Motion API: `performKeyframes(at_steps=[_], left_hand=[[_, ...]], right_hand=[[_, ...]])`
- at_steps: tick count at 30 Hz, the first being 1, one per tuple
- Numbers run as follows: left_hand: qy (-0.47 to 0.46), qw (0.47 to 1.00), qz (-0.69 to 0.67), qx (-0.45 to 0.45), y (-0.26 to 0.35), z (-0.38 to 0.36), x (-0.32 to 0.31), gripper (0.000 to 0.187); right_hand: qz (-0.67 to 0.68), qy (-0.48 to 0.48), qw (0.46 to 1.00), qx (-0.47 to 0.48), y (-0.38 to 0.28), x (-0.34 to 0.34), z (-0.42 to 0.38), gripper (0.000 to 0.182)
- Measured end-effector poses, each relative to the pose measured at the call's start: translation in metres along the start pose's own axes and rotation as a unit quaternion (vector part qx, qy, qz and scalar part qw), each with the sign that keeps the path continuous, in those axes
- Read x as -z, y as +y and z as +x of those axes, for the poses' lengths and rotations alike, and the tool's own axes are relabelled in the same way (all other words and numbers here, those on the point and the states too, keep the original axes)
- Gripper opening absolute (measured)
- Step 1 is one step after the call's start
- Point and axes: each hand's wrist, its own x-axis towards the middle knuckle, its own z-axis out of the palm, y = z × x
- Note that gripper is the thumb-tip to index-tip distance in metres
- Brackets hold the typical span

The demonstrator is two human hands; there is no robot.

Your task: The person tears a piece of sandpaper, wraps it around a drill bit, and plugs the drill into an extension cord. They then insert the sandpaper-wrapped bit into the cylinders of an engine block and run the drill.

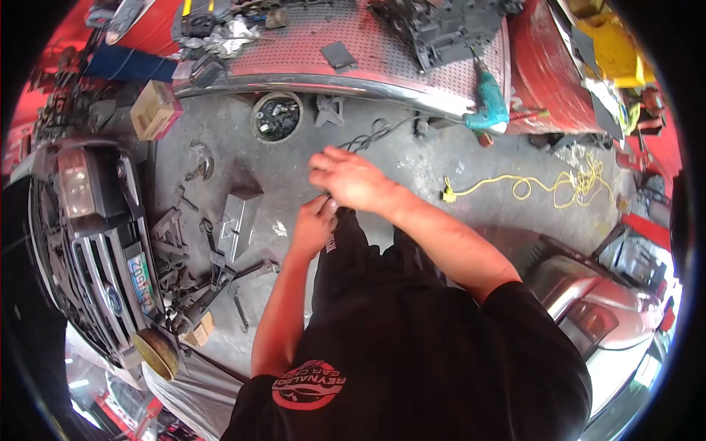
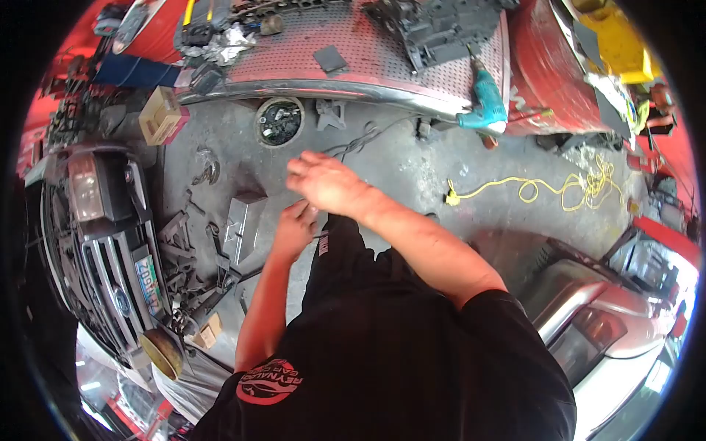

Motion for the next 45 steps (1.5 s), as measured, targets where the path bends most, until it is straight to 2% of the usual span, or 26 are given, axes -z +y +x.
performKeyframes(at_steps=[2,3,6,9,11,13,15,16,18,20,22,23,24,25,28,31,32,36,39,40,41,42,45], left_hand=[[-0.015,0.979,0.162,-0.125,-0.024,0.021,-0.011,0.017],[-0.010,0.989,0.119,-0.092,-0.007,0.019,-0.019,0.014],[-0.050,0.996,0.061,-0.050,-0.003,0.014,-0.016,0.020],[-0.066,0.973,0.210,-0.066,0.001,0.012,-0.012,0.032],[-0.247,0.913,0.323,-0.039,-0.025,0.006,-0.017,0.038],[-0.307,0.883,0.347,-0.074,-0.034,-0.018,-0.028,0.042],[-0.260,0.901,0.297,-0.183,-0.035,-0.035,-0.060,0.044],[-0.210,0.899,0.354,-0.152,-0.049,-0.029,-0.066,0.046],[-0.094,0.940,0.259,-0.202,-0.110,-0.002,-0.052,0.061],[0.029,0.972,0.186,-0.139,-0.186,0.050,-0.033,0.071],[0.008,0.990,0.138,0.001,-0.129,0.072,-0.027,0.074],[-0.004,0.994,0.102,0.035,-0.107,0.082,-0.032,0.075],[-0.008,0.997,0.065,0.047,-0.089,0.096,-0.042,0.077],[-0.014,0.998,0.024,0.054,-0.073,0.106,-0.053,0.078],[0.008,0.997,-0.065,0.041,-0.060,0.145,-0.091,0.056],[0.163,0.986,0.044,-0.006,-0.086,0.183,-0.109,0.049],[0.181,0.980,0.080,0.012,-0.098,0.187,-0.109,0.051],[0.184,0.968,-0.023,0.170,-0.046,0.131,-0.094,0.056],[0.082,0.957,0.046,0.274,-0.037,0.102,-0.081,0.056],[0.127,0.955,0.169,0.207,-0.055,0.093,-0.075,0.056],[0.169,0.932,0.290,0.136,-0.082,0.086,-0.069,0.057],[0.205,0.888,0.406,0.060,-0.082,0.081,-0.066,0.058],[0.158,0.945,0.283,-0.037,-0.085,0.101,-0.065,0.059]], right_hand=[[-0.023,-0.009,0.999,-0.027,-0.018,-0.004,-0.011,0.023],[-0.032,-0.015,0.999,-0.036,-0.025,-0.005,-0.017,0.022],[-0.062,0.019,0.997,-0.041,-0.035,-0.012,-0.029,0.014],[-0.071,0.042,0.996,-0.043,-0.042,-0.012,-0.033,0.010],[-0.081,0.048,0.995,-0.032,-0.043,-0.009,-0.028,0.007],[-0.088,0.050,0.995,-0.012,-0.043,-0.011,-0.014,0.005],[-0.088,0.078,0.993,0.006,-0.046,-0.018,0.005,0.003],[-0.086,0.086,0.993,0.009,-0.049,-0.022,0.011,0.003],[-0.084,0.084,0.993,0.011,-0.056,-0.022,0.016,0.006],[-0.110,0.011,0.993,0.036,-0.063,-0.014,0.017,0.007],[-0.108,-0.050,0.990,0.070,-0.074,-0.014,0.019,0.008],[-0.099,-0.074,0.989,0.087,-0.077,-0.014,0.020,0.009],[-0.093,-0.099,0.986,0.101,-0.077,-0.014,0.022,0.009],[-0.081,-0.074,0.988,0.105,-0.077,-0.016,0.022,0.009],[-0.039,-0.017,0.993,0.113,-0.079,-0.020,0.015,0.009],[-0.065,-0.027,0.993,0.093,-0.083,-0.014,0.012,0.009],[-0.051,-0.019,0.995,0.085,-0.082,-0.016,0.012,0.008],[-0.089,-0.068,0.993,0.047,-0.076,-0.007,0.016,0.008],[-0.098,-0.107,0.989,0.013,-0.072,-0.005,0.028,0.008],[-0.100,-0.118,0.988,0.017,-0.068,0.001,0.034,0.008],[-0.101,-0.127,0.987,0.020,-0.067,0.009,0.039,0.008],[-0.131,-0.152,0.979,0.029,-0.068,0.017,0.042,0.007],[-0.069,-0.109,0.990,0.048,-0.072,-0.008,0.048,0.005]])
